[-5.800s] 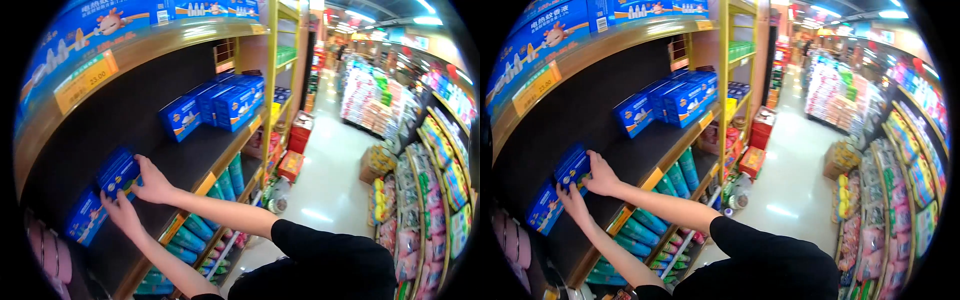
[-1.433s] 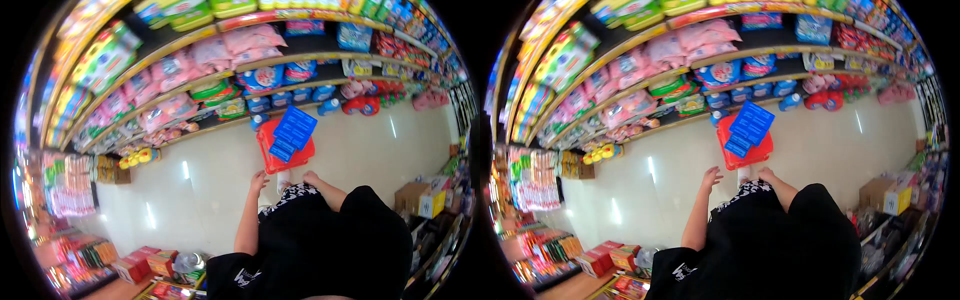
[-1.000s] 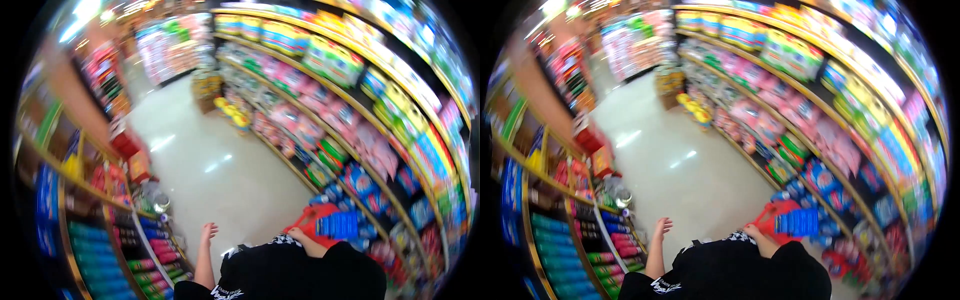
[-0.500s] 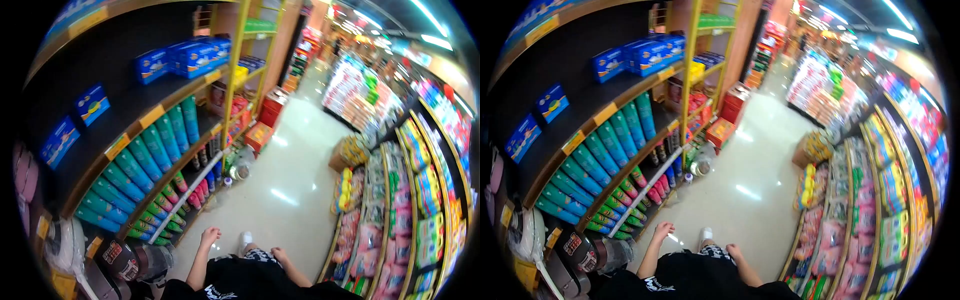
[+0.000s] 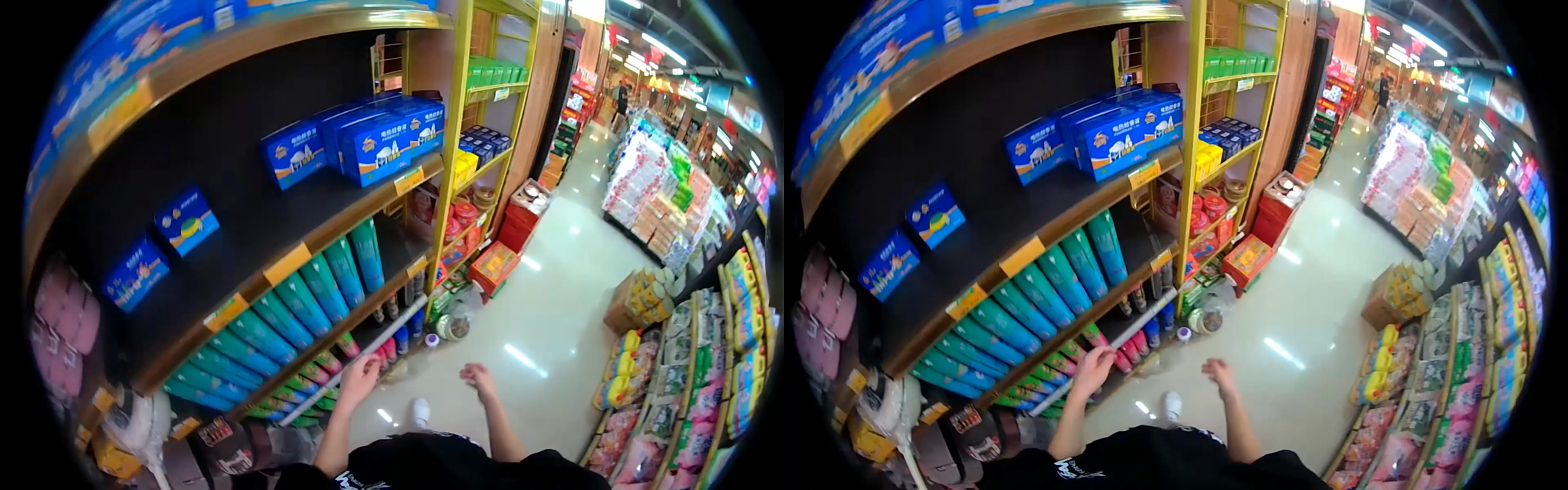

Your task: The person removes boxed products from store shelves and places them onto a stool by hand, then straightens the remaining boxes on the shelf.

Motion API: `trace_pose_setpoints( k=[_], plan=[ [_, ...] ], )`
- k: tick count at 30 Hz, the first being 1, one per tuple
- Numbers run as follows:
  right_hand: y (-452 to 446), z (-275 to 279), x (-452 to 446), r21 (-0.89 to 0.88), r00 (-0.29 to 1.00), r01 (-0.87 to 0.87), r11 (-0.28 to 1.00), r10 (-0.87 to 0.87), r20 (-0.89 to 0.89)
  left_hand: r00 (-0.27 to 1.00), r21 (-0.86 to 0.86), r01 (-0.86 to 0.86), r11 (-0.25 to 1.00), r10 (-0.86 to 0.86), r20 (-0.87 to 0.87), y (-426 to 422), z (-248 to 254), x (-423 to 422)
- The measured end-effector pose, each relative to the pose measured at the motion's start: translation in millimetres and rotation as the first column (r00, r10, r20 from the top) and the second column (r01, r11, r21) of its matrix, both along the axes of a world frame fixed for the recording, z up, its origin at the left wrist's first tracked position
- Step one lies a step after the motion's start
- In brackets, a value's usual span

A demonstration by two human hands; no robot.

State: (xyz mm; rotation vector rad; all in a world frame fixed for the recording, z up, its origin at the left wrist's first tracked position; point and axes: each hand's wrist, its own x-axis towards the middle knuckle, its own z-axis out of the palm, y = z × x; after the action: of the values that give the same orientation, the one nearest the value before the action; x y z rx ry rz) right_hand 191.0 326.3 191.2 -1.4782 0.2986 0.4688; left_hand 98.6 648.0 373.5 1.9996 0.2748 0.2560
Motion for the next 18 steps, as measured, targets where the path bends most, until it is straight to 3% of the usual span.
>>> trace_pose_setpoints(
  k=[2,4,6,9,12,13,15,17,18],
  plan=[
    [9.4,19.4,45.1,0.091,0.989,0.03,0.995,-0.042,0.139,0.998,-0.062,0.067,0.996,-0.066,0.026,-8.7,71.6,37.4],
    [19.2,47.4,86.1,0.114,0.983,0.07,0.991,-0.088,0.16,0.955,0.118,0.052,0.992,-0.084,0.283,-5.3,82.3,79.4],
    [28.8,83.8,119.6,0.154,0.972,0.005,0.988,-0.04,0.23,0.924,0.238,0.03,0.971,-0.118,0.365,-4.8,121.9,108.8],
    [50.4,150.3,159.2,0.131,0.914,-0.134,0.982,0.072,0.399,0.838,0.253,-0.052,0.966,-0.095,0.537,1.9,160.4,145.3],
    [86.7,239.0,187.3,0.029,0.772,-0.288,0.957,0.214,0.598,0.762,0.185,-0.118,0.976,-0.03,0.647,17.1,188.4,173.2],
    [99.7,268.4,191.3,0.098,0.754,-0.339,0.936,0.208,0.623,0.748,0.142,-0.137,0.98,0.008,0.664,20.8,194.7,180.2],
    [123.2,319.5,206.5,-0.008,0.559,-0.406,0.914,0.256,0.789,0.741,0.098,-0.177,0.979,0.067,0.669,26.5,204.9,196.2],
    [147.3,354.3,228.6,0.006,0.444,-0.444,0.896,0.214,0.87,0.766,0.1,-0.214,0.972,0.103,0.635,30.2,211.2,209.6],
    [168.3,388.4,239.0,0.0,0.392,-0.382,0.924,0.162,0.905,0.762,0.143,-0.224,0.964,0.082,0.642,37.1,212.9,222.8]
  ],
)
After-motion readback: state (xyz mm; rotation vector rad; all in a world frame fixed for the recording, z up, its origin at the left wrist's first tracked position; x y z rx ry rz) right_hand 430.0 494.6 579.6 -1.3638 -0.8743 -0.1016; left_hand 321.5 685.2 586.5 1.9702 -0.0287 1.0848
